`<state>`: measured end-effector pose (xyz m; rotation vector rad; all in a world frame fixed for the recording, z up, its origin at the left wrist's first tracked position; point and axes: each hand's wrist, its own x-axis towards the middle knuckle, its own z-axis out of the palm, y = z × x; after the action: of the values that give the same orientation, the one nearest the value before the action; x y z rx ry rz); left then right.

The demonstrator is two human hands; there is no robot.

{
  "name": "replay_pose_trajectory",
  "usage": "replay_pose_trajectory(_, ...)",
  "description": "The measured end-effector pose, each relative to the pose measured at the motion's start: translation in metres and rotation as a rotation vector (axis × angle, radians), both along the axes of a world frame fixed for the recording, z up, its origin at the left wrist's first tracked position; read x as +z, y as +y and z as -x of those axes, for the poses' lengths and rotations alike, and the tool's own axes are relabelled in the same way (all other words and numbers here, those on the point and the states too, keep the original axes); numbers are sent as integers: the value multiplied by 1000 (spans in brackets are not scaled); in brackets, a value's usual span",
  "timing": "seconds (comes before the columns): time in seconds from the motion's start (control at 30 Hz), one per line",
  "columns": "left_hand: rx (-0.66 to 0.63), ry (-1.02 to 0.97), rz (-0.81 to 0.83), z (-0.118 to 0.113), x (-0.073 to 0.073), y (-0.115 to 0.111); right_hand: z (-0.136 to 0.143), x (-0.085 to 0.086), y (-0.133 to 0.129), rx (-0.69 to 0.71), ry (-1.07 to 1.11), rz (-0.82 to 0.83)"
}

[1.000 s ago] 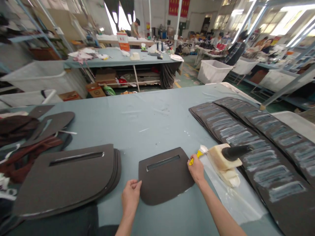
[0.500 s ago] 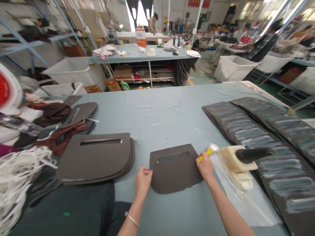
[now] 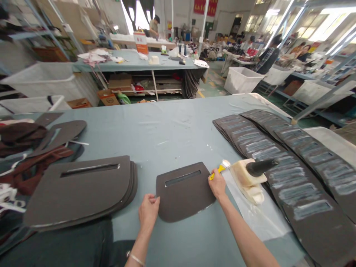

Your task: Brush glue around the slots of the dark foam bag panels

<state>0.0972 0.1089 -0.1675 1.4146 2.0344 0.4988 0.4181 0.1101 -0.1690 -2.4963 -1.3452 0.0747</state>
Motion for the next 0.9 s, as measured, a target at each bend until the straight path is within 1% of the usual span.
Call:
replay_pose_trajectory(0.27, 15, 19, -12, -3, 1, 0, -1, -4, 0, 16, -61, 7)
replay_pose_trajectory(0.47, -2, 49, -28, -7, 7, -3, 0, 1, 0, 33, -76, 34)
replay_pose_trajectory(0.67, 17, 132, -159, -9, 11, -8, 4, 4, -1, 28, -97, 73)
replay_pose_trajectory(0.77, 13, 139, -217, -11, 14, 1, 4, 3, 3, 25, -78, 70)
replay_pose_trajectory(0.9, 27, 158, -256, -14, 27, 23, -3, -3, 24, 47, -53, -5)
